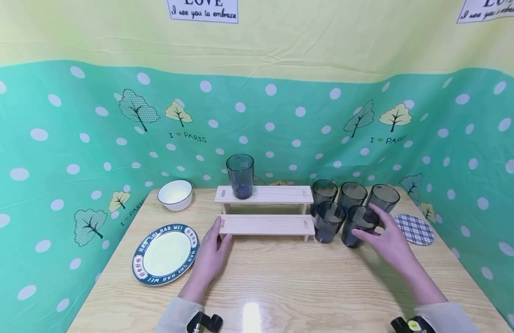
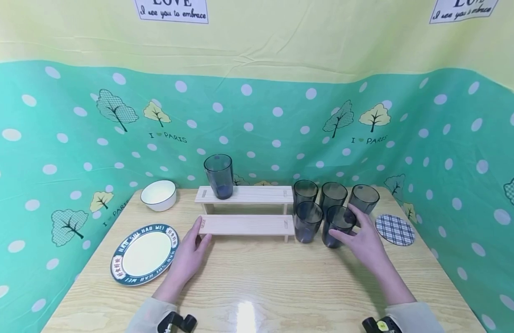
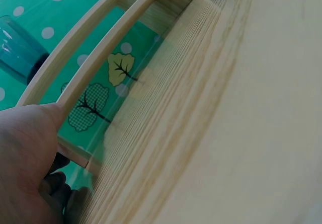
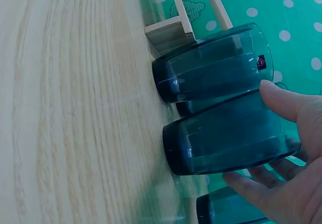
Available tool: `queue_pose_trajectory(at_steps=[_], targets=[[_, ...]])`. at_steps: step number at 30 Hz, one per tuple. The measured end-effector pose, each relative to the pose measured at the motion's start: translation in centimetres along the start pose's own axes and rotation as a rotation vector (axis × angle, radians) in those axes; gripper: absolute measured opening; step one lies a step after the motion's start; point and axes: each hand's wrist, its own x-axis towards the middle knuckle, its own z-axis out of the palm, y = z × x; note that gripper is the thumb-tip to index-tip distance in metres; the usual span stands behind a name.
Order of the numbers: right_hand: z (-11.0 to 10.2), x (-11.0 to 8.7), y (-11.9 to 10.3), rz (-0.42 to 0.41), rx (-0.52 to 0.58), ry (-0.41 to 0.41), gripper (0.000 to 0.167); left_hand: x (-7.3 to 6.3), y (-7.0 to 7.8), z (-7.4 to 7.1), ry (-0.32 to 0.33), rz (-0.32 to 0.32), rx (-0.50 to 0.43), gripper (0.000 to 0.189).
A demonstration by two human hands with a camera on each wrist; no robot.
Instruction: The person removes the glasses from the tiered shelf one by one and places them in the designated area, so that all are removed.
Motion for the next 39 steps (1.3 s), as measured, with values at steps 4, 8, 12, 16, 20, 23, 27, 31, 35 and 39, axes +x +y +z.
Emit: queue_pose_trajectory(at_steps=[4,8,12,16,20,23,27,31,35,39], targets=[[-0.5,-0.1,-0.2,-0.006,-0.002,-0.026,0.117,0.1,0.0,0.0,-0.001,-0.004,-0.003,0.074],[-1.1,-0.3,-0.9,-0.043,0.002,-0.012,0.117,0.1,0.0,0.0,0.004,-0.001,-0.005,0.074],[-2.0,-0.4,-2.4,-0.102,-0.010,0.040,0.115,0.1,0.0,0.0,0.004,0.004,-0.008,0.073],[-2.5,-0.3,-4.5,-0.159,-0.017,0.078,0.113,0.1,0.1,-0.1,0.003,0.000,-0.009,0.074],[-2.4,-0.2,-6.8,-0.211,-0.014,0.094,0.112,0.1,0.1,-0.1,0.003,-0.006,-0.005,0.074],[-1.8,0.1,-8.7,-0.237,0.010,0.079,0.112,0.1,0.0,0.0,0.003,-0.005,-0.008,0.074],[-0.5,0.6,-11.1,-0.272,0.042,0.043,0.109,0.0,-0.1,0.1,0.006,0.001,-0.012,0.074],[1.2,1.2,-13.2,-0.316,0.071,0.002,0.107,0.0,-0.3,0.1,0.000,-0.004,-0.018,0.074],[3.1,2.2,-14.8,-0.357,0.091,-0.044,0.106,0.0,-0.3,0.0,-0.011,-0.011,-0.025,0.074],[4.9,3.0,-16.5,-0.385,0.121,-0.087,0.105,0.0,-0.3,0.0,-0.012,-0.007,-0.031,0.074]])
